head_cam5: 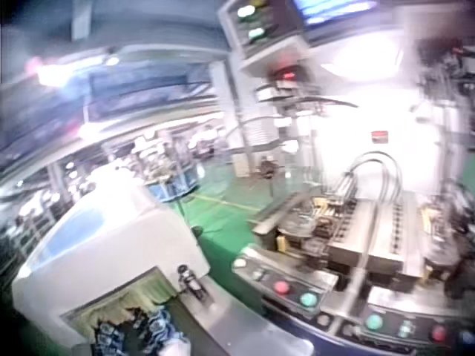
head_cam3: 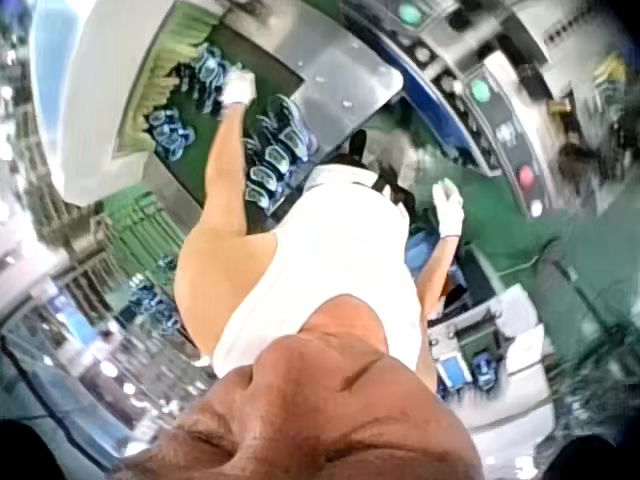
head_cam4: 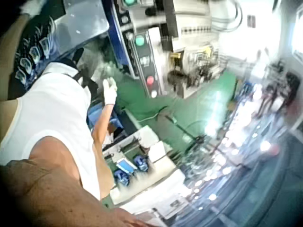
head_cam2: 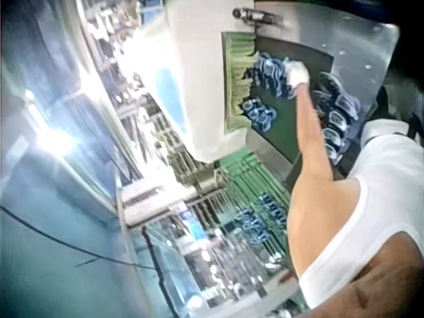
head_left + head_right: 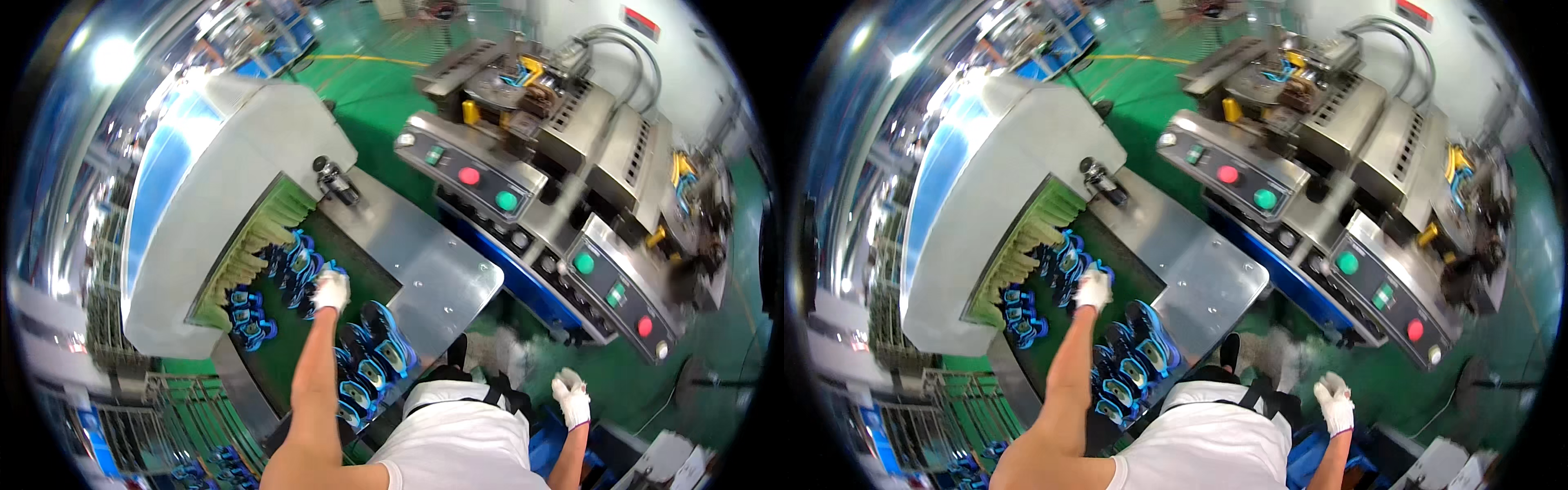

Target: The person takes shoes from a conveyor belt, loads them onto shoe pressing machines, removes the pressed shoes, and places them onto another conveyor belt.

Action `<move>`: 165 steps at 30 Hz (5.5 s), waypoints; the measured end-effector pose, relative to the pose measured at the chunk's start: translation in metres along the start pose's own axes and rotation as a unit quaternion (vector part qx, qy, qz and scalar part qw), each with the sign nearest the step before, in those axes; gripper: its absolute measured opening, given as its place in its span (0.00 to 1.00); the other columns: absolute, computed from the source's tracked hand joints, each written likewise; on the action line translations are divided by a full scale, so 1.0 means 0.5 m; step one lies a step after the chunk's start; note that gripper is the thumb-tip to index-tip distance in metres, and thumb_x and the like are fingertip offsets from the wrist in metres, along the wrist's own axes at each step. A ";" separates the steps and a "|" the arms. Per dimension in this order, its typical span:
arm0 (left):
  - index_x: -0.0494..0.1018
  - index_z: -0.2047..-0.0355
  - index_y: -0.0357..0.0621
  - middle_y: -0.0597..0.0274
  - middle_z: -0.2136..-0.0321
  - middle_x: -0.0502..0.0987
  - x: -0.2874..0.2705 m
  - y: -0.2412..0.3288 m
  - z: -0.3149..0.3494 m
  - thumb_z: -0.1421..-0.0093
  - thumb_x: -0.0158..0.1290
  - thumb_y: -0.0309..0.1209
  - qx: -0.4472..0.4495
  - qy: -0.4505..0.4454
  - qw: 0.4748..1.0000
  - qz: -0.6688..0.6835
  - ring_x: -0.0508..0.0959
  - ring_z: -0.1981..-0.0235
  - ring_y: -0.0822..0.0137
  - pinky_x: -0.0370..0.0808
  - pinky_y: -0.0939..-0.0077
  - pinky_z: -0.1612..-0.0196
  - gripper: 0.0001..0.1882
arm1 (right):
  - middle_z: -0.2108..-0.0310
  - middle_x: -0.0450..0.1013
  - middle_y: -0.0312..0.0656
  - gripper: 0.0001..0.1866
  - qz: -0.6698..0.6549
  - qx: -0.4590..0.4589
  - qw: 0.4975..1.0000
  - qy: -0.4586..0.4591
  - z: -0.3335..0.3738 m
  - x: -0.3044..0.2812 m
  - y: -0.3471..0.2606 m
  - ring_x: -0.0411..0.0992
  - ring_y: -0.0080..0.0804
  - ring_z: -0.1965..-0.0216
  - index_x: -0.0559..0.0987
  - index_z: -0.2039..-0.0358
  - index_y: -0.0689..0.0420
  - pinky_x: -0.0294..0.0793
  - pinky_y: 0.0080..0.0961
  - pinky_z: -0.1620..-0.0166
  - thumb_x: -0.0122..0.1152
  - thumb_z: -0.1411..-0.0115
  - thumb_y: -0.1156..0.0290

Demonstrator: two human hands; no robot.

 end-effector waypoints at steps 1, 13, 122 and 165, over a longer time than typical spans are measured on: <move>0.75 0.56 0.40 0.38 0.57 0.80 -0.017 -0.123 0.008 0.35 0.49 0.47 -0.154 0.081 0.962 0.210 0.81 0.53 0.41 0.76 0.44 0.51 0.22 | 0.43 0.74 0.55 0.30 0.025 0.017 0.999 0.018 -0.023 0.014 -0.001 0.75 0.41 0.43 0.70 0.38 0.65 0.76 0.32 0.44 0.64 0.37 0.67; 0.70 0.44 0.42 0.39 0.45 0.71 0.173 -0.233 -0.032 0.33 0.49 0.53 -0.275 0.180 0.899 0.291 0.72 0.43 0.41 0.71 0.46 0.44 0.29 | 0.45 0.76 0.55 0.37 0.477 0.086 0.870 -0.088 -0.104 0.199 -0.145 0.74 0.50 0.44 0.77 0.43 0.61 0.73 0.39 0.42 0.67 0.46 0.47; 0.70 0.42 0.47 0.50 0.46 0.73 0.053 0.362 0.312 0.47 0.68 0.49 -0.348 0.100 0.871 0.333 0.74 0.46 0.46 0.71 0.55 0.43 0.37 | 0.64 0.81 0.50 0.11 0.251 -0.120 0.930 0.241 -1.043 0.359 -1.223 0.81 0.44 0.63 0.81 0.64 0.54 0.80 0.37 0.57 0.59 0.47 0.66; 0.75 0.56 0.40 0.46 0.55 0.74 0.225 -0.728 0.297 0.32 0.53 0.33 -0.342 0.315 0.844 0.269 0.76 0.54 0.44 0.72 0.53 0.51 0.10 | 0.38 0.70 0.60 0.47 0.481 -0.115 0.860 -0.128 -0.100 0.558 -0.568 0.70 0.47 0.37 0.64 0.34 0.70 0.68 0.34 0.35 0.72 0.48 0.56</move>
Point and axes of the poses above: each hand's wrist, its own z-axis away from the middle knuckle, its own x-axis out of the palm, y = z × x, the point moved 4 cm from there along -z, towards the middle knuckle
